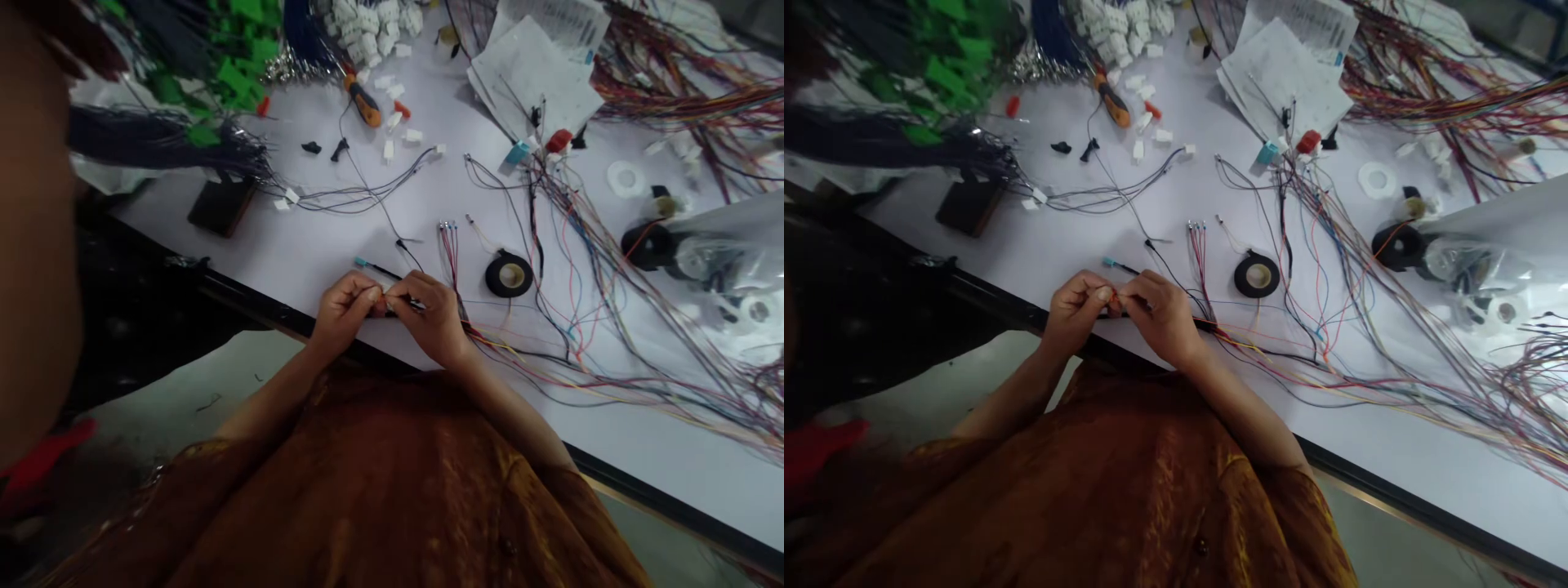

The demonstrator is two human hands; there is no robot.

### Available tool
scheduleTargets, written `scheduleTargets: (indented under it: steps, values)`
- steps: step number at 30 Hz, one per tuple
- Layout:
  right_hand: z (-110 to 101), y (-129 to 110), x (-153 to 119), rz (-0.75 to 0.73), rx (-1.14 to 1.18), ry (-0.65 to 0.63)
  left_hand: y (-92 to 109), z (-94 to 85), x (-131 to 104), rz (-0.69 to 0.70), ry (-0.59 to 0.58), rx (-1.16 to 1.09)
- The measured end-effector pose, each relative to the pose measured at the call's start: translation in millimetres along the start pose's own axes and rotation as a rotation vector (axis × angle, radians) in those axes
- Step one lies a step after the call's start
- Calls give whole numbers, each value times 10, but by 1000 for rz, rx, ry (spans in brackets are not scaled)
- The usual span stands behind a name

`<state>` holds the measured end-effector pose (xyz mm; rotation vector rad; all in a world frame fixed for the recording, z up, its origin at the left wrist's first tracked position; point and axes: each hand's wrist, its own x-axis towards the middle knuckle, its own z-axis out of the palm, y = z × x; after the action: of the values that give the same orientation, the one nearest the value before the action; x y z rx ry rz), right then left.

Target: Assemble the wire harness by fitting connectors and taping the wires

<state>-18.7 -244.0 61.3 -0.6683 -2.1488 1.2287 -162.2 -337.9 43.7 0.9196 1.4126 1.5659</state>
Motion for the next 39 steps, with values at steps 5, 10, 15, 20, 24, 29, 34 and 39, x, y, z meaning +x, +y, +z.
scheduleTargets:
  steps: [5,10,15,20,24,29,34,39]
  values:
    - [55,98,-37,-29,-79,-33,-6,-55,1,-3,98,-49]
    - [138,140,-12,-33,-214,-37,-69,-57,32,-345,86,-448]
    - [228,118,19,23,-276,-100,-165,-17,62,-523,246,-643]
    - [-71,316,-130,89,-266,8,-262,32,82,-450,328,-713]
    - [-722,721,-339,258,-417,439,-280,62,91,-457,358,-753]
    - [-1250,991,-326,603,-660,463,-229,130,122,-416,423,-736]
    - [-946,495,-68,394,-296,406,-132,163,159,-305,391,-535]
    - [-533,70,219,498,348,3,-69,104,215,-140,329,-316]
